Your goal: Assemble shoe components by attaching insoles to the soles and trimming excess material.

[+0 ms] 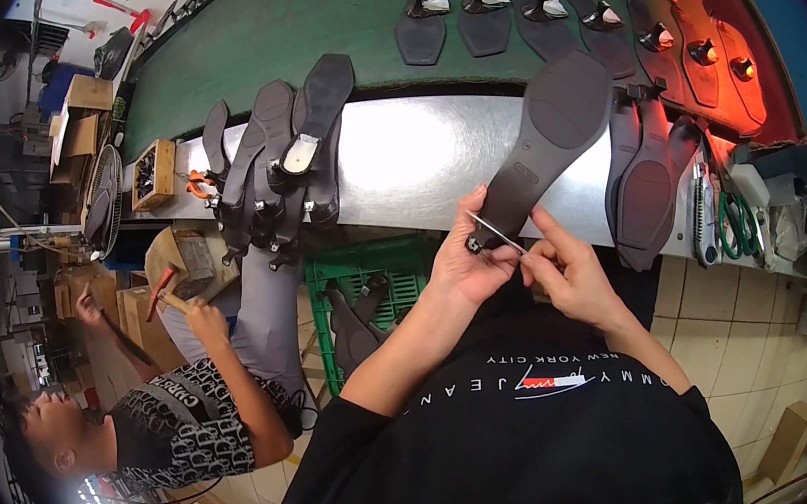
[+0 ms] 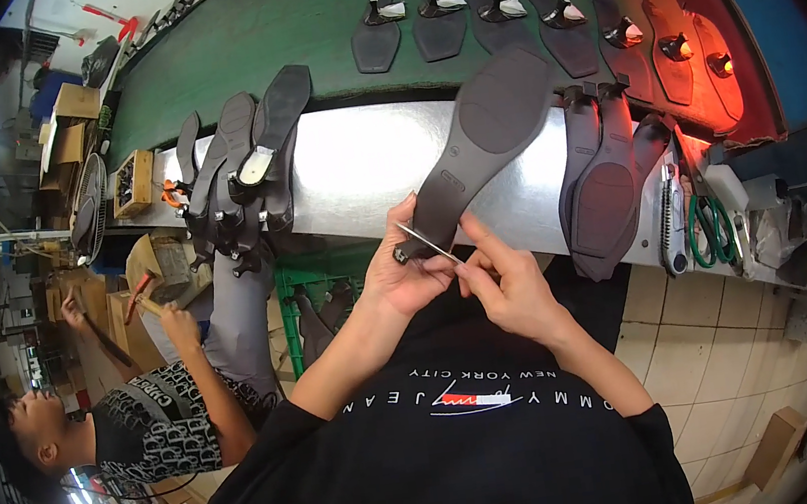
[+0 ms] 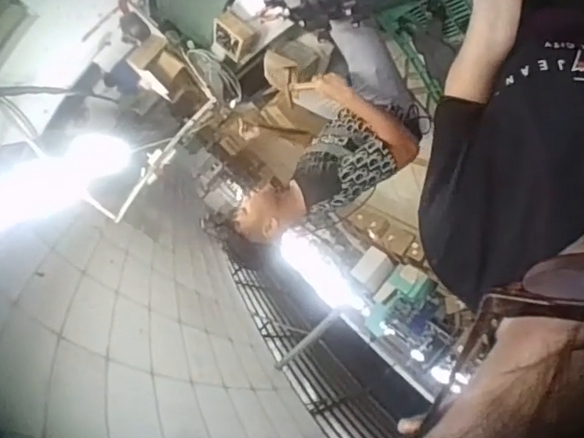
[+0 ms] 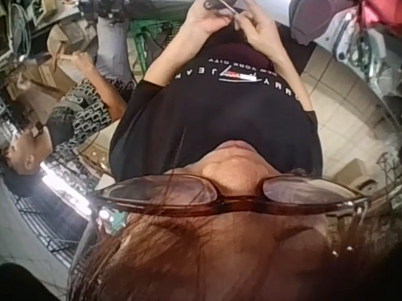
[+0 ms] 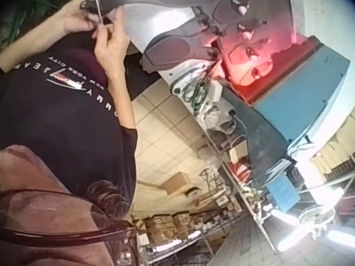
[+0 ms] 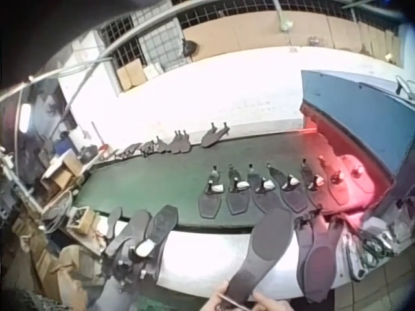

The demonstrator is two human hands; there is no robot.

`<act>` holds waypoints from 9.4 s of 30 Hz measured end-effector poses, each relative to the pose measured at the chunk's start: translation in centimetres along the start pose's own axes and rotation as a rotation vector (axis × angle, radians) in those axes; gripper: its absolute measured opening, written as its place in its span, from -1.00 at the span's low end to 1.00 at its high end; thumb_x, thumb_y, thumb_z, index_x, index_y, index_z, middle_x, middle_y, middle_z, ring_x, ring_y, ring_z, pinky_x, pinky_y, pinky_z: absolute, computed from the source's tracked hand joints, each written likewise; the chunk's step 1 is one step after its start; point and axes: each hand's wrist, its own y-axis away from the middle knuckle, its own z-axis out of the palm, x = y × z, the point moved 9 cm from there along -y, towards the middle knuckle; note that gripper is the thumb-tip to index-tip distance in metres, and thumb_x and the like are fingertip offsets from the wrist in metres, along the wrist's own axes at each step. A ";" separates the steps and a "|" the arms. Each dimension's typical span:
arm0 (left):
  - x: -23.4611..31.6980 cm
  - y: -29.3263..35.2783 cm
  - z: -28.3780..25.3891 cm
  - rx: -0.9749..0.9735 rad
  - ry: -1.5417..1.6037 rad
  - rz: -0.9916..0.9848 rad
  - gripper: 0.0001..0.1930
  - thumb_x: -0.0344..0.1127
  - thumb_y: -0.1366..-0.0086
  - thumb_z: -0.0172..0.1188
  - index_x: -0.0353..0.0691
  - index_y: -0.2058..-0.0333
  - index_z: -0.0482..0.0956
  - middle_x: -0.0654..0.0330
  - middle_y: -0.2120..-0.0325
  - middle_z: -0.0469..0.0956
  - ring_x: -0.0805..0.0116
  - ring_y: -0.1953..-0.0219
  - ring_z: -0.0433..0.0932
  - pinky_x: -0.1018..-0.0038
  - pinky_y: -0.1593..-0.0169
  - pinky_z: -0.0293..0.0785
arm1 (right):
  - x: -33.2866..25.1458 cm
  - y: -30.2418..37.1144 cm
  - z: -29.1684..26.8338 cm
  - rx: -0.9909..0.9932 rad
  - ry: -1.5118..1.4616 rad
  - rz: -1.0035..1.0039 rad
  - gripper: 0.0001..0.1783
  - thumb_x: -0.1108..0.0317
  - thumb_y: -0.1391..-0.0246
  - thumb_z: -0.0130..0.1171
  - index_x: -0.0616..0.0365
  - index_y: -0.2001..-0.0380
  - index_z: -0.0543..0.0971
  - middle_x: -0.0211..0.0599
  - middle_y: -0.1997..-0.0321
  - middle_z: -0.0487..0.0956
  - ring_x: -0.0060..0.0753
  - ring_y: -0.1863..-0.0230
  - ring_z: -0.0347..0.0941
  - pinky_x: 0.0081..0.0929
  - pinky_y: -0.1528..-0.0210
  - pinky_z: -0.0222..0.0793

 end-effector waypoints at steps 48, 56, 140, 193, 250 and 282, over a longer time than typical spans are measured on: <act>5.7 1.4 3.3 -0.104 -0.300 0.507 -0.35 0.42 -0.20 -0.19 -0.06 0.68 0.34 0.28 0.75 0.36 0.45 0.76 0.30 0.63 0.77 0.05 | -6.5 2.1 4.1 -0.117 0.474 -0.537 -0.88 0.60 0.03 0.14 0.25 0.36 0.54 -0.19 0.53 0.52 -0.26 0.55 0.49 -0.47 0.50 0.37; 0.3 0.0 5.1 -0.429 0.253 -0.016 -0.41 0.34 -0.17 0.02 -0.02 0.77 0.29 0.43 0.75 0.35 0.51 0.55 0.28 0.46 0.24 0.27 | -6.0 0.4 0.2 0.188 0.587 -0.397 -0.96 0.52 -0.03 0.12 0.24 0.41 0.48 -0.11 0.51 0.49 -0.05 0.53 0.46 -0.31 0.51 0.35; 4.5 3.1 5.9 -0.375 -0.599 0.524 -0.76 -0.37 -0.29 0.04 -0.33 0.10 0.48 0.00 0.07 0.51 0.33 0.12 0.55 0.38 0.03 0.52 | -6.1 -5.0 -5.0 0.100 -0.888 -0.165 -0.53 0.10 -0.24 -0.07 0.40 0.13 0.43 0.14 0.01 0.49 -0.12 0.00 0.46 -0.19 -0.16 0.32; 3.7 4.5 5.1 -0.461 -0.698 0.523 -0.69 -0.57 -0.07 0.23 -0.31 0.15 0.53 -0.02 0.10 0.54 0.37 0.13 0.55 0.54 0.11 0.53 | -6.4 1.2 -3.8 0.144 0.098 -0.330 -0.55 0.60 0.20 0.30 0.25 0.12 0.58 -0.19 0.20 0.60 -0.35 0.19 0.52 -0.52 0.10 0.38; 2.6 6.6 8.1 -0.480 -1.255 0.808 -0.56 -0.78 0.11 0.02 -0.41 0.19 0.62 -0.17 0.04 0.50 0.27 0.03 0.53 0.54 0.01 0.42 | -9.8 1.2 -3.9 0.129 0.612 -0.398 -0.62 0.46 0.22 0.29 0.15 0.20 0.57 -0.27 0.44 0.46 -0.20 0.44 0.44 -0.35 0.41 0.35; 1.7 1.9 5.4 -0.096 -1.110 0.182 -0.52 -0.65 -0.07 0.02 -0.34 -0.03 0.47 0.08 0.05 0.53 0.46 0.21 0.58 0.64 0.33 0.60 | -6.4 0.1 -4.2 -0.086 0.512 -0.270 -0.73 0.39 0.31 0.37 0.02 0.41 0.59 -0.29 0.36 0.41 -0.20 0.32 0.43 -0.34 0.32 0.33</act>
